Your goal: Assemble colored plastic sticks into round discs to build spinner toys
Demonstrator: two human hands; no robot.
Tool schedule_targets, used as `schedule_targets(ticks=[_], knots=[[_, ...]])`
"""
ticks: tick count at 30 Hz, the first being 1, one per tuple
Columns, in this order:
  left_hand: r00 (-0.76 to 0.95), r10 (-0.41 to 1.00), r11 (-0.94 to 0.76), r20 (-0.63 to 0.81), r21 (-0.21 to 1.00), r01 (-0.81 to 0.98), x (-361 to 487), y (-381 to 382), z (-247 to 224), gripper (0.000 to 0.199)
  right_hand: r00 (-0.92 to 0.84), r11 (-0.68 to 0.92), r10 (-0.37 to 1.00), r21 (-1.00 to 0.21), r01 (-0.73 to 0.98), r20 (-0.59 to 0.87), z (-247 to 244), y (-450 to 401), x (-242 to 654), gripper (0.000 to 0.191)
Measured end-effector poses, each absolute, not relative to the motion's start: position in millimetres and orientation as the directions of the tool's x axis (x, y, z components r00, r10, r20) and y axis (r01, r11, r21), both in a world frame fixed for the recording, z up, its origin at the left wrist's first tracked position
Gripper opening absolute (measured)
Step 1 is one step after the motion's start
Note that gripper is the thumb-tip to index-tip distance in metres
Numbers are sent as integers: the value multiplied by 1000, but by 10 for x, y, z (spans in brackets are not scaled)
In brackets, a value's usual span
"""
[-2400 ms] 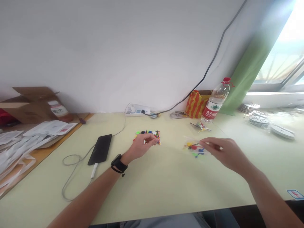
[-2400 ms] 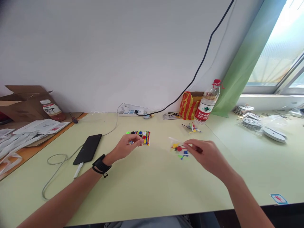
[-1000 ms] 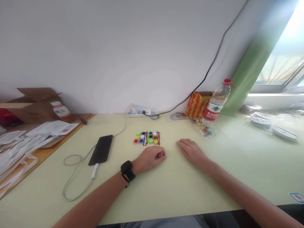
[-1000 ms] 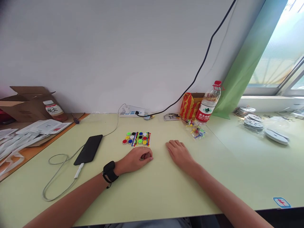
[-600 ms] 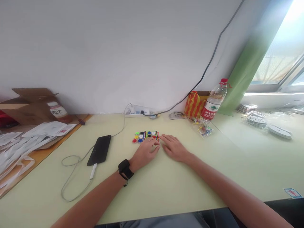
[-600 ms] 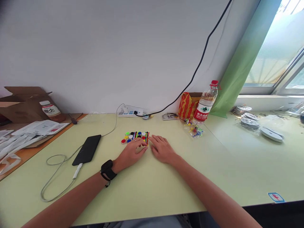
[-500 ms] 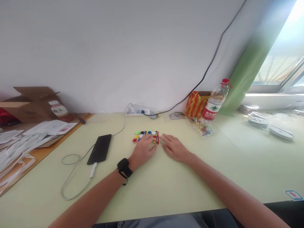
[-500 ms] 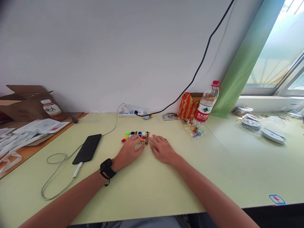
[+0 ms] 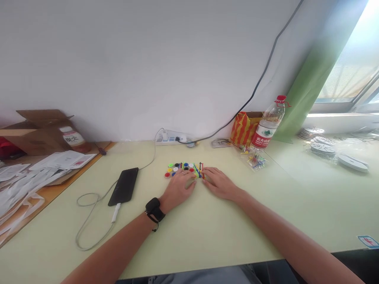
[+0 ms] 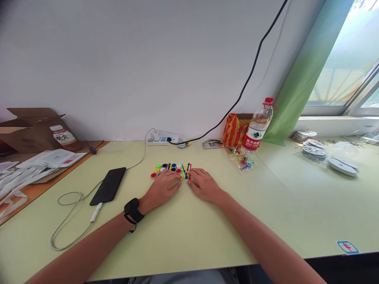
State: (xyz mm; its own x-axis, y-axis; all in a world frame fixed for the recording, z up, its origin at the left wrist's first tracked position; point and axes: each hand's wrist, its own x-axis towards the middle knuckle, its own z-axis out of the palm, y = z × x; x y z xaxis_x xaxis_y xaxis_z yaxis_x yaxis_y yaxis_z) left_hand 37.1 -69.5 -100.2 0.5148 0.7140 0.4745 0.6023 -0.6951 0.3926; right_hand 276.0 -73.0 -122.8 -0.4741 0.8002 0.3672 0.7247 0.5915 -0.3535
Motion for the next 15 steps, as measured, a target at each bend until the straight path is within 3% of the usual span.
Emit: schedule_targets(ticks=[4, 9, 15], knots=[[549, 707, -707, 445, 441, 553, 382, -739, -961, 14, -420, 558, 821, -392, 731, 386, -1220, -719, 2793, 32], [608, 674, -736, 420, 455, 501, 407, -787, -928, 18, -444, 588, 797, -354, 727, 411, -1237, -709, 2816, 40], [644, 666, -727, 376, 519, 449, 411, -809, -912, 13, -369, 561, 814, -442, 700, 448, -1283, -667, 2817, 21]])
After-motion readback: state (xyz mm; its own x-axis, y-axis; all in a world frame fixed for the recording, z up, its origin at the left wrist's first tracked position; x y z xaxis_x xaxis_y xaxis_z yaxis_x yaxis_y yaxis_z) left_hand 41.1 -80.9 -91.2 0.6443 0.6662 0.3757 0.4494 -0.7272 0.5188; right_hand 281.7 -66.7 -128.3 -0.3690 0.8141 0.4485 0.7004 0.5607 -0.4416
